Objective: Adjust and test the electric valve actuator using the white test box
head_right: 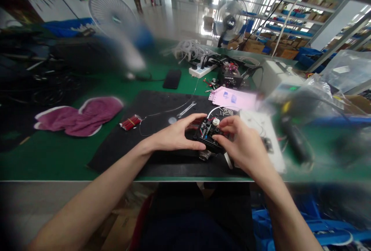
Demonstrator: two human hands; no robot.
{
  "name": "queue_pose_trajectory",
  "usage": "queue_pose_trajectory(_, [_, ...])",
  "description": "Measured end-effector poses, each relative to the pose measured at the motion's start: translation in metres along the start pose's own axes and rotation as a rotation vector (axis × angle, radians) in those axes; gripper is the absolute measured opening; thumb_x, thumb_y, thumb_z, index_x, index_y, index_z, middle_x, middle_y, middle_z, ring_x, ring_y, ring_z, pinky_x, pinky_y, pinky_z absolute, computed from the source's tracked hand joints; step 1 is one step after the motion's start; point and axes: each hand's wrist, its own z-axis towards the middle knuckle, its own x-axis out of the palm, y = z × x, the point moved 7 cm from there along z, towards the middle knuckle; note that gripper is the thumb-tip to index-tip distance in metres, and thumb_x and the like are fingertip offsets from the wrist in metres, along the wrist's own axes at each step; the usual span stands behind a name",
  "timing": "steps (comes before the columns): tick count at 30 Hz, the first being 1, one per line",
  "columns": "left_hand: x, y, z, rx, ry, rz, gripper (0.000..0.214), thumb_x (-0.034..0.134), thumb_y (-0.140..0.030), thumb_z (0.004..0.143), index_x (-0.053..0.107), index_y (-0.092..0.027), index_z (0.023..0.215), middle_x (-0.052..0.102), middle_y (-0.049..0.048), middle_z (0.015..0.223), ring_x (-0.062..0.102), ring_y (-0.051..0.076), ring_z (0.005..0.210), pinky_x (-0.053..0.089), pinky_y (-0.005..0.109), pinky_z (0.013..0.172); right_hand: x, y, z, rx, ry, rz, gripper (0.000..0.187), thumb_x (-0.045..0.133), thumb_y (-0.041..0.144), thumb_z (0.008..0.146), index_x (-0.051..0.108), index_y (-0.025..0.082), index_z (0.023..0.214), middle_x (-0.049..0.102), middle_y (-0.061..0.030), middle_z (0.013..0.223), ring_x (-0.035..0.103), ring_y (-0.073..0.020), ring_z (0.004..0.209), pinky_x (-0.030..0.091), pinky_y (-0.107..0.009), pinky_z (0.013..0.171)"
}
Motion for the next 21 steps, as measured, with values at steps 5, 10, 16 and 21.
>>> queue_pose_trajectory(5, [0.003,0.002,-0.001,-0.015,-0.141,0.120,0.087,0.097,-0.049,0.063,0.056,-0.023,0.135,0.064,0.0089,0.133,0.066,0.027,0.118,0.056,0.047,0.107,-0.008,-0.005,0.003,-0.036,0.023,0.076,0.045,0.082,0.048,0.085,0.063,0.018,0.112,0.074,-0.0071,0.109,0.075,-0.0207,0.098,0.061,-0.031,0.086])
queue_pose_trajectory(10, [0.020,-0.014,-0.001,0.127,-0.356,0.308,0.088,0.095,-0.054,0.062,0.050,-0.018,0.129,0.058,0.0099,0.127,0.060,0.025,0.114,0.056,0.042,0.101,-0.019,-0.019,0.006,-0.064,0.069,0.133,0.048,0.082,0.049,0.086,0.060,0.016,0.112,0.073,-0.0106,0.110,0.075,-0.0212,0.101,0.062,-0.032,0.092])
queue_pose_trajectory(16, [0.032,-0.017,0.014,0.321,-0.409,0.384,0.093,0.091,-0.066,0.064,0.048,-0.016,0.129,0.055,0.0115,0.123,0.056,0.027,0.116,0.055,0.045,0.104,-0.032,-0.039,0.002,-0.076,0.034,0.085,0.043,0.083,0.046,0.086,0.067,0.018,0.114,0.073,-0.0065,0.108,0.074,-0.0164,0.099,0.061,-0.022,0.086])
queue_pose_trajectory(21, [0.034,-0.005,0.028,0.433,-0.264,0.266,0.104,0.088,-0.072,0.067,0.046,-0.018,0.145,0.056,0.0128,0.137,0.058,0.028,0.127,0.053,0.047,0.114,-0.043,-0.044,-0.007,-0.146,-0.008,-0.163,0.036,0.079,0.051,0.090,0.072,0.024,0.113,0.072,0.0001,0.100,0.068,-0.0099,0.083,0.054,-0.017,0.072])
